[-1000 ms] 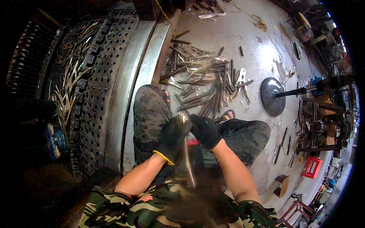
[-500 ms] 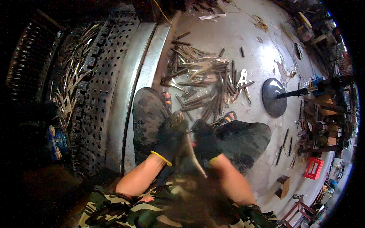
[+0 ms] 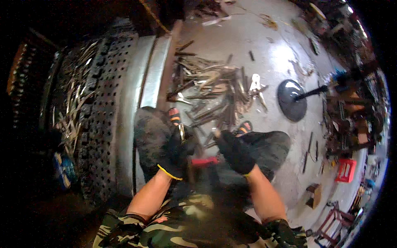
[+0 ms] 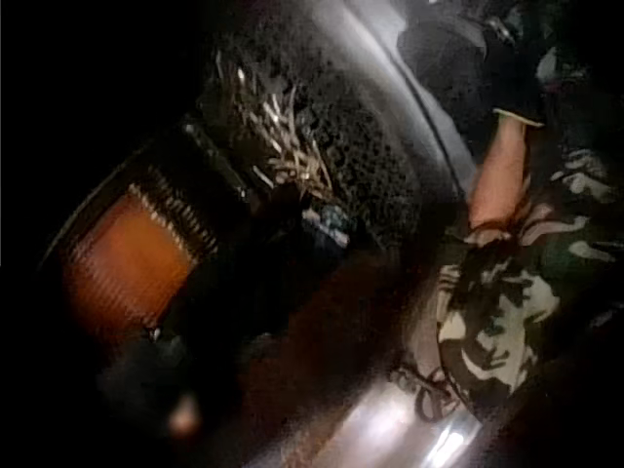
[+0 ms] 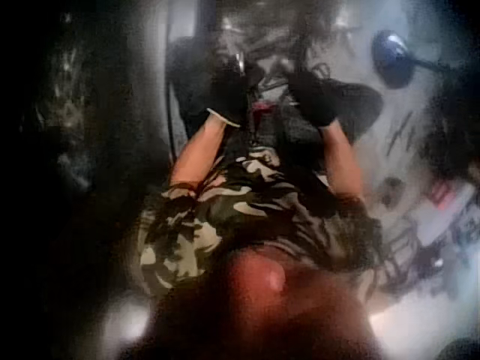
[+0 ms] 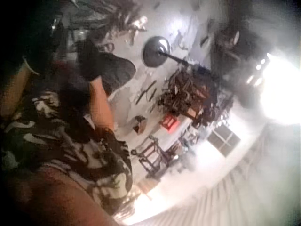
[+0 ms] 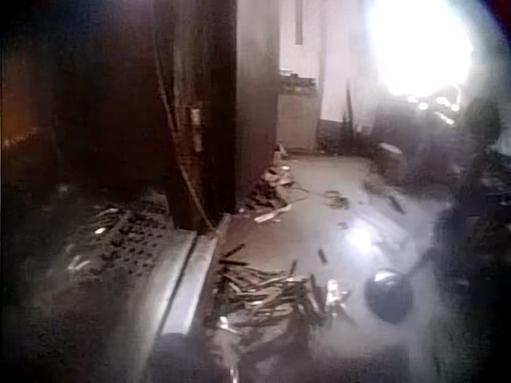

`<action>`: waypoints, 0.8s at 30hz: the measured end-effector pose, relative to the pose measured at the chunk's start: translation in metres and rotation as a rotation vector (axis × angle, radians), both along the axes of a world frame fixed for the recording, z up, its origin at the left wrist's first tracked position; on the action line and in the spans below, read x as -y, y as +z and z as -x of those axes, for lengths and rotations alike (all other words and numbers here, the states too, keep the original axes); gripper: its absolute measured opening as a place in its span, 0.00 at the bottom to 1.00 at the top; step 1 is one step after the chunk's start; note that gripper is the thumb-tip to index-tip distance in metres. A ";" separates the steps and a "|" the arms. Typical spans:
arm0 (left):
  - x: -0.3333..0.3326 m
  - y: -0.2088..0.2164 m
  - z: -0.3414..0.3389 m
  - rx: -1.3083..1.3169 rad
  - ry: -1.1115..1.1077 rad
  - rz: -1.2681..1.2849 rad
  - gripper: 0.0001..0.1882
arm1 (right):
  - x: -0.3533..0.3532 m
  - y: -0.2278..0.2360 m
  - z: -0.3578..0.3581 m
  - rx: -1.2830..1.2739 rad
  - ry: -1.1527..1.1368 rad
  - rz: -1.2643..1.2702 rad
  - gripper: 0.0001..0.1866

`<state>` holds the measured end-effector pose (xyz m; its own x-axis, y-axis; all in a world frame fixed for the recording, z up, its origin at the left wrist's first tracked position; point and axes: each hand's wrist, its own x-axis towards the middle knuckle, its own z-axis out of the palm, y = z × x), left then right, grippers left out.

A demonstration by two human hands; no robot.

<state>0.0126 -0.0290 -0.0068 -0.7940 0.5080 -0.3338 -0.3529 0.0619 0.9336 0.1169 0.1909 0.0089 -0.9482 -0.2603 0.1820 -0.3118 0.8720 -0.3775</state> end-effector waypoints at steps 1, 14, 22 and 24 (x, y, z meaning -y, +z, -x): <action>-0.010 0.000 -0.001 -0.051 -0.007 0.035 0.12 | 0.002 0.000 0.002 -0.008 -0.002 0.136 0.25; -0.041 0.033 -0.007 -0.194 -0.060 0.323 0.30 | 0.016 0.015 0.026 0.304 -0.211 0.485 0.14; -0.039 0.040 -0.004 -0.200 -0.074 0.327 0.31 | 0.018 0.001 0.026 0.124 -0.193 0.317 0.16; -0.039 0.040 -0.004 -0.212 -0.074 0.341 0.32 | 0.023 0.003 0.027 0.103 -0.222 0.314 0.17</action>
<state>0.0168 0.0105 0.0331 -0.8288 0.4547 -0.3260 -0.1378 0.3987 0.9067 0.0904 0.1681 0.0121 -0.9926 0.0063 0.1216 -0.0755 0.7510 -0.6560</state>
